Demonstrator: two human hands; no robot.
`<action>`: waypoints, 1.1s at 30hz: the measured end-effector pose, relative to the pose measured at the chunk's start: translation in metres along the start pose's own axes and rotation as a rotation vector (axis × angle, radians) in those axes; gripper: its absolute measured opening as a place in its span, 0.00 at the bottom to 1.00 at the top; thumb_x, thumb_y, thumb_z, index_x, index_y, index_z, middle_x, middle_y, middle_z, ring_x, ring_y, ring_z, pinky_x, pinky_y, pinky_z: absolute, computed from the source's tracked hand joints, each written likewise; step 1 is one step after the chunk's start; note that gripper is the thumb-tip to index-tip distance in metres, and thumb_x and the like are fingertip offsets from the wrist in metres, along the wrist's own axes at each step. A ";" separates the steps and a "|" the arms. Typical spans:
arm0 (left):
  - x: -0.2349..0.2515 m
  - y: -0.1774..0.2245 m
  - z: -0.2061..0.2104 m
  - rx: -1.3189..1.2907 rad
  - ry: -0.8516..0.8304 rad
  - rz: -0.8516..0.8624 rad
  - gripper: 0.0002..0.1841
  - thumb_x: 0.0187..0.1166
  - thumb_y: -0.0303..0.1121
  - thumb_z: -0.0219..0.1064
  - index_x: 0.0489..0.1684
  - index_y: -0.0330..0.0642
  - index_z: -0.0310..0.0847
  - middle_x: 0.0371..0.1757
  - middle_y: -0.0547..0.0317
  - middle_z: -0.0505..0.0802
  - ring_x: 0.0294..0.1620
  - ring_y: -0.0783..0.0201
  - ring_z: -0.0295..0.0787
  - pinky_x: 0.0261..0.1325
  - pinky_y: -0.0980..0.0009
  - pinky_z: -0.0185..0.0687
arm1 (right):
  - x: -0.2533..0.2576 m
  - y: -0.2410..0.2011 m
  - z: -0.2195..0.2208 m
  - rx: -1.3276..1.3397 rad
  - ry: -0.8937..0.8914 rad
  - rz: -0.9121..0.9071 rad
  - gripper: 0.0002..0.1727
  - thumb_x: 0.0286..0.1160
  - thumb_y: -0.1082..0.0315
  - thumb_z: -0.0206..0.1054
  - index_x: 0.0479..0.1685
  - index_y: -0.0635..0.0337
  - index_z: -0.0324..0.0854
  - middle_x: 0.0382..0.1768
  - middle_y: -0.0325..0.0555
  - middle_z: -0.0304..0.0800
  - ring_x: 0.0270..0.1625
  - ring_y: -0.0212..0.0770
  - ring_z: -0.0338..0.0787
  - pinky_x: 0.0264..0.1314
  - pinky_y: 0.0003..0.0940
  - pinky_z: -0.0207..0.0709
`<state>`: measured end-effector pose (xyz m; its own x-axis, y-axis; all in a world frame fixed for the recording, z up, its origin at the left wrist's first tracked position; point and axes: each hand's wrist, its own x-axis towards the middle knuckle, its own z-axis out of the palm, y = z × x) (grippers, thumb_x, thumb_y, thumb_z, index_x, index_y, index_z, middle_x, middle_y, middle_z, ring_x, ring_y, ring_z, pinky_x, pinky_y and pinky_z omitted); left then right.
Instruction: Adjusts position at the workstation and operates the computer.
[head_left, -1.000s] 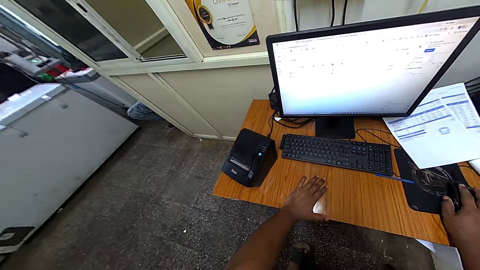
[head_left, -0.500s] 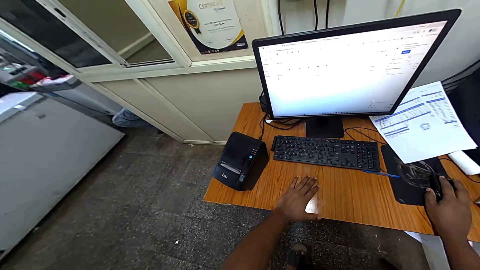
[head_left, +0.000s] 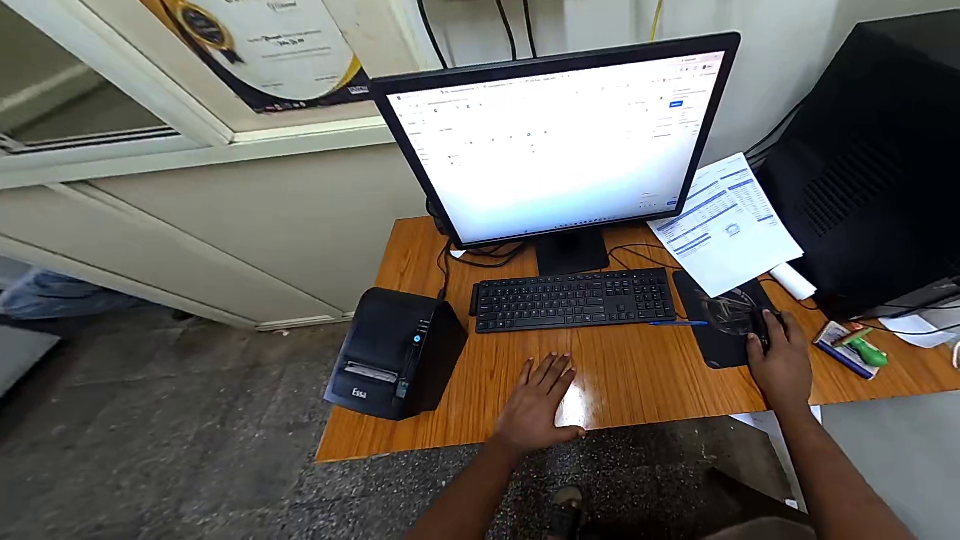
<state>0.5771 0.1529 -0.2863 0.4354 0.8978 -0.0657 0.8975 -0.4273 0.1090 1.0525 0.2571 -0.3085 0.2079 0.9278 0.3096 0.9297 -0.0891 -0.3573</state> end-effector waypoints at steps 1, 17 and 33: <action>0.000 -0.001 0.001 0.004 0.008 0.002 0.59 0.61 0.88 0.46 0.93 0.59 0.58 0.97 0.67 0.55 0.98 0.57 0.41 0.94 0.36 0.37 | 0.000 -0.001 0.000 0.000 0.001 0.003 0.30 0.85 0.56 0.58 0.86 0.51 0.70 0.89 0.59 0.61 0.86 0.64 0.69 0.80 0.68 0.69; 0.000 -0.001 0.001 0.019 -0.002 0.000 0.59 0.61 0.88 0.47 0.93 0.59 0.59 0.97 0.67 0.55 0.98 0.58 0.39 0.94 0.38 0.36 | 0.000 -0.003 -0.002 0.016 0.045 0.060 0.29 0.81 0.60 0.62 0.83 0.52 0.73 0.86 0.59 0.66 0.84 0.63 0.72 0.77 0.67 0.73; -0.001 -0.002 0.003 0.030 0.009 -0.001 0.59 0.60 0.89 0.47 0.93 0.61 0.59 0.97 0.69 0.55 0.98 0.58 0.39 0.94 0.39 0.37 | -0.002 0.000 -0.002 0.004 0.100 0.128 0.29 0.77 0.60 0.62 0.80 0.52 0.77 0.82 0.58 0.72 0.81 0.62 0.74 0.76 0.65 0.73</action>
<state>0.5754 0.1528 -0.2894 0.4338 0.8992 -0.0566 0.8998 -0.4291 0.0789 1.0528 0.2546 -0.3068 0.3538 0.8685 0.3472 0.8926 -0.2026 -0.4028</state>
